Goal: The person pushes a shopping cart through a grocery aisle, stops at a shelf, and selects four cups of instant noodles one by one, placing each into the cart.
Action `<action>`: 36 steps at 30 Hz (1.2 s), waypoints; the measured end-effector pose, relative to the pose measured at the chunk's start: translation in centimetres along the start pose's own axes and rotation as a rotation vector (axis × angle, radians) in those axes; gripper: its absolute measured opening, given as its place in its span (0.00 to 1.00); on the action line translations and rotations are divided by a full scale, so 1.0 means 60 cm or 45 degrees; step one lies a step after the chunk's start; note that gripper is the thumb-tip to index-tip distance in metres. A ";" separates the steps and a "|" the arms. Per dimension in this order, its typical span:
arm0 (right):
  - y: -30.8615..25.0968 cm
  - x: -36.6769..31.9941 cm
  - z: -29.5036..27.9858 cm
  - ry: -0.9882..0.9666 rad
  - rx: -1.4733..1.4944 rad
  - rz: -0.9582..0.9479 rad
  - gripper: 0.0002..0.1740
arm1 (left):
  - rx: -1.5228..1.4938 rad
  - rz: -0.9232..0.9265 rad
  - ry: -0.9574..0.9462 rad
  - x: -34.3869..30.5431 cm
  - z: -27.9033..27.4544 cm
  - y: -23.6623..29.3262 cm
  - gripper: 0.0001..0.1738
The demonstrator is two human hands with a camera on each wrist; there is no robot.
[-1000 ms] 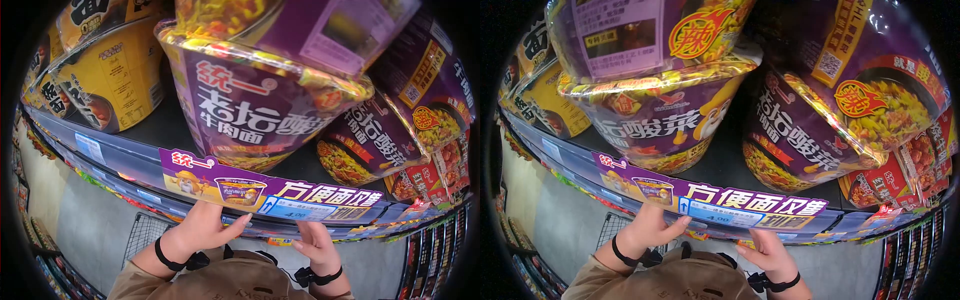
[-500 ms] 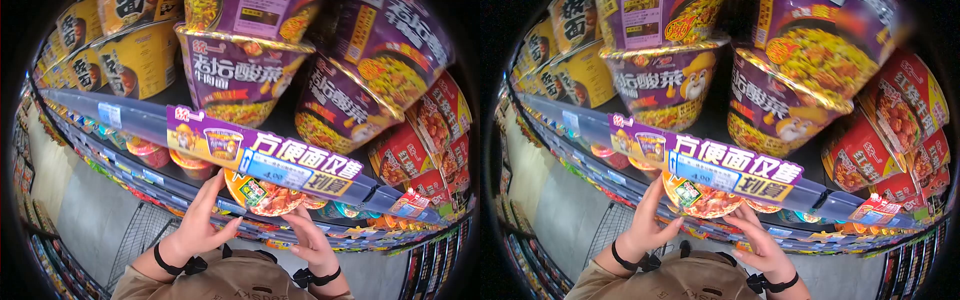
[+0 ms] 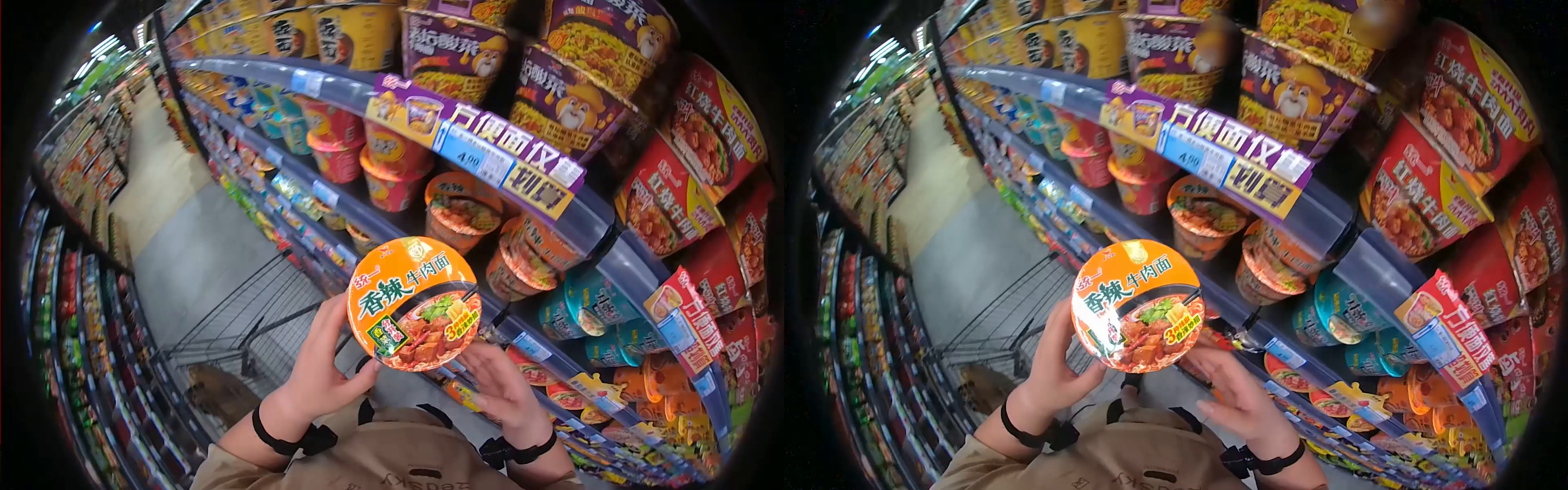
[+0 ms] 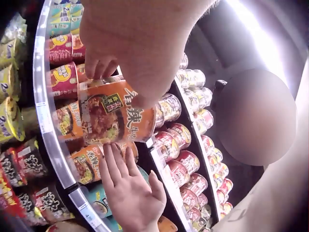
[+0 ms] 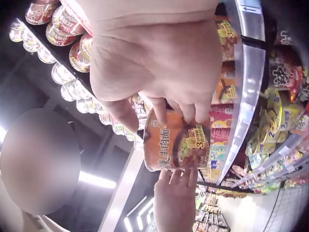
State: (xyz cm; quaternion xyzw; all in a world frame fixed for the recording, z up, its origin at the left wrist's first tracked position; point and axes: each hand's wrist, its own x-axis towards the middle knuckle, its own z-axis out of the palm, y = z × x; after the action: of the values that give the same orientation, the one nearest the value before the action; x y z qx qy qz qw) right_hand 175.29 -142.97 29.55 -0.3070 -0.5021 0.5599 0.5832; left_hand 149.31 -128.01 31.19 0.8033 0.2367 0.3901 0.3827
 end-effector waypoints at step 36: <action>0.348 0.189 0.509 -0.713 0.218 0.742 0.56 | 0.329 -0.703 0.345 -0.565 -0.438 -0.015 0.43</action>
State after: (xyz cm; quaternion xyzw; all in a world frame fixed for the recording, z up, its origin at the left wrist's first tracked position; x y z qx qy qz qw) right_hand 138.22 -134.47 22.48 -0.2226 -0.4850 0.8034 0.2644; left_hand 108.20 -139.18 25.95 0.6917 0.5417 0.3416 0.3339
